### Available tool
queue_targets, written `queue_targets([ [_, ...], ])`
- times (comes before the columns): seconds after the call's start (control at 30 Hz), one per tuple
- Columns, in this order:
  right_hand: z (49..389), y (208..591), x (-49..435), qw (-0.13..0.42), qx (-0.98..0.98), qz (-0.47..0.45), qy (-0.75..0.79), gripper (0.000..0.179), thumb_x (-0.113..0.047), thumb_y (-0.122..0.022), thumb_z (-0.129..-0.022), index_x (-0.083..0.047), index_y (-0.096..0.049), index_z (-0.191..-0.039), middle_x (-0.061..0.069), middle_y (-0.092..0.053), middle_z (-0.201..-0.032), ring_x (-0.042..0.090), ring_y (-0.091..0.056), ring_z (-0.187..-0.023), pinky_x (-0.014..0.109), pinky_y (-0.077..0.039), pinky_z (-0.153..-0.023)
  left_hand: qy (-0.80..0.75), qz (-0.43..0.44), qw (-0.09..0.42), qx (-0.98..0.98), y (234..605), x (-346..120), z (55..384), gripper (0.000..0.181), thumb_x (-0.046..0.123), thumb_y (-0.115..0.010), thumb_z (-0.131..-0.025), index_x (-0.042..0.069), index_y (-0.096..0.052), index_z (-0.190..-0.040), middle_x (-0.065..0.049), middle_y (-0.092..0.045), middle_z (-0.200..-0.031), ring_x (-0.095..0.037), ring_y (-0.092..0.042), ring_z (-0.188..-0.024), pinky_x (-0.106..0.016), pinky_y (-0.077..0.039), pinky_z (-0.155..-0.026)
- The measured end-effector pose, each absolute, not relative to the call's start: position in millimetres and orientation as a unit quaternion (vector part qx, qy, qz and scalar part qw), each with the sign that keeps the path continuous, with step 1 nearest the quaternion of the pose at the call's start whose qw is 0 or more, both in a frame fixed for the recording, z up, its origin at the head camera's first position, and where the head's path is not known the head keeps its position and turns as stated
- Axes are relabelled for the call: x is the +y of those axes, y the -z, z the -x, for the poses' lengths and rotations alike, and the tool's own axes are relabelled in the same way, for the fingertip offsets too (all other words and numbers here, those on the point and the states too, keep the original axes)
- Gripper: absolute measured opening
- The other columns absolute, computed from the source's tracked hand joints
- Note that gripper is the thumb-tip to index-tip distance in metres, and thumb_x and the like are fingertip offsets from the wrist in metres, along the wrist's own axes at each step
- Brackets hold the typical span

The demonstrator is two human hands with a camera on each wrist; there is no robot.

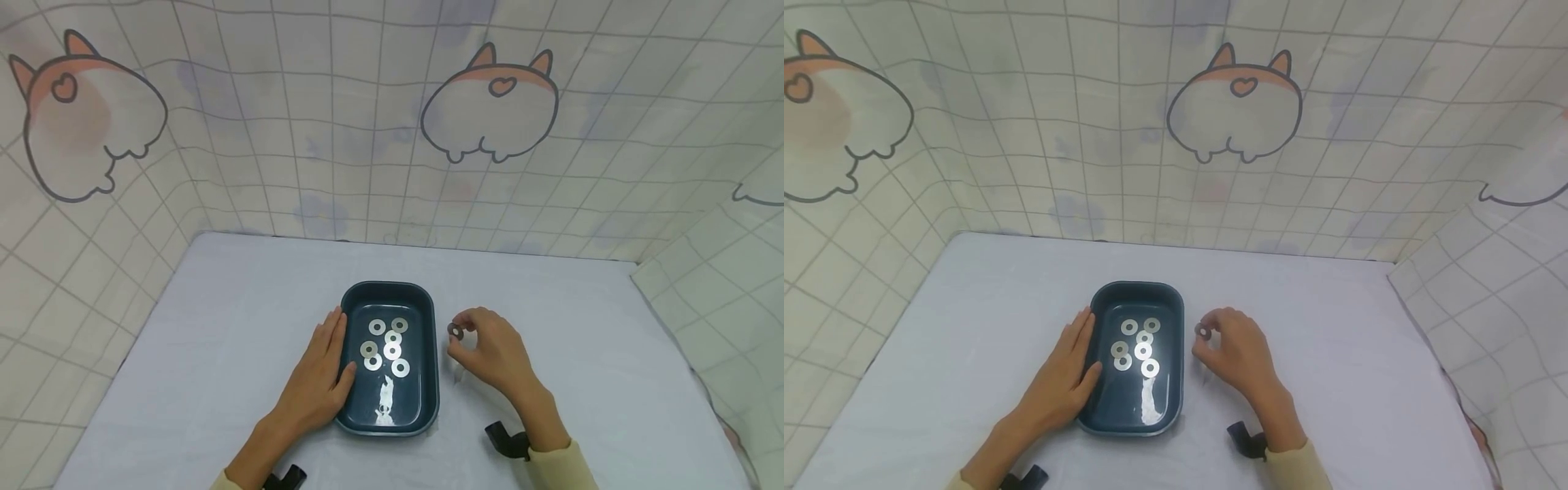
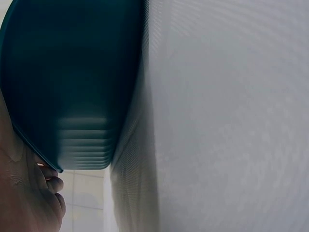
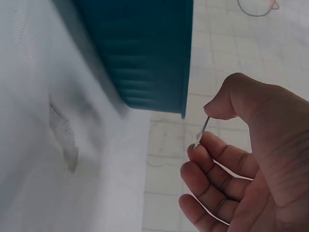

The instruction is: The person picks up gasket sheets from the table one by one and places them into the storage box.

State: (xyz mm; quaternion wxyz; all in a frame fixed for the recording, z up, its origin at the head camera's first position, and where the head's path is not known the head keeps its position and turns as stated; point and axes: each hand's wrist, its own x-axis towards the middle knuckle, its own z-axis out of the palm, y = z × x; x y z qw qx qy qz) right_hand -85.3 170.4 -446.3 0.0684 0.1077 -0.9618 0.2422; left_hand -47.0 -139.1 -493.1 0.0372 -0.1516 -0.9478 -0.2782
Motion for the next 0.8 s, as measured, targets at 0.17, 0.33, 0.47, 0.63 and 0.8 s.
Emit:
queue_targets([
  [0.17,85.4,439.4,167.0,0.069,-0.956,-0.128,-0.253,0.026,-0.024,-0.079,-0.088,-0.012,-0.075,-0.111,0.004,-0.077,-0.103,0.023,-0.072,-0.097,0.041,-0.064,-0.086,0.276,0.153,0.034,-0.948,490.6,-138.8,46.6,0.084,0.028,-0.058,-0.103,0.008,-0.012,-0.171,-0.011,-0.013,-0.180,-0.028,-0.016,-0.168,-0.015,0.012,-0.131],
  [0.33,85.3,432.3,161.8,0.065,-0.951,-0.145,-0.264,0.028,-0.025,-0.080,-0.087,-0.012,-0.075,-0.112,0.002,-0.076,-0.103,0.019,-0.071,-0.099,0.040,-0.064,-0.088,0.278,0.153,0.032,-0.948,490.8,-138.2,46.9,0.085,0.027,-0.058,-0.103,0.008,-0.011,-0.171,-0.011,-0.013,-0.180,-0.028,-0.015,-0.168,-0.014,0.012,-0.131],
  [0.47,86.7,428.6,157.3,0.057,-0.946,-0.166,-0.274,0.029,-0.024,-0.079,-0.088,-0.012,-0.074,-0.113,0.001,-0.075,-0.104,0.018,-0.070,-0.101,0.040,-0.064,-0.089,0.275,0.151,0.031,-0.949,491.5,-138.5,46.8,0.085,0.028,-0.059,-0.103,0.008,-0.011,-0.171,-0.011,-0.012,-0.180,-0.027,-0.015,-0.168,-0.015,0.012,-0.131],
  [0.63,88.5,421.0,151.1,0.047,-0.940,-0.193,-0.276,0.029,-0.021,-0.079,-0.086,-0.013,-0.072,-0.113,0.000,-0.074,-0.107,0.017,-0.068,-0.102,0.039,-0.063,-0.090,0.274,0.149,0.026,-0.950,491.4,-138.8,46.3,0.086,0.028,-0.059,-0.103,0.009,-0.011,-0.171,-0.009,-0.011,-0.181,-0.027,-0.014,-0.168,-0.014,0.013,-0.130],
  [0.8,90.6,411.8,142.8,0.055,-0.936,-0.223,-0.266,0.028,-0.019,-0.080,-0.085,-0.013,-0.073,-0.111,0.000,-0.074,-0.107,0.018,-0.068,-0.102,0.037,-0.064,-0.088,0.270,0.146,0.022,-0.951,491.6,-139.2,46.1,0.087,0.029,-0.059,-0.102,0.009,-0.010,-0.171,-0.008,-0.010,-0.181,-0.026,-0.014,-0.169,-0.013,0.014,-0.129],
])
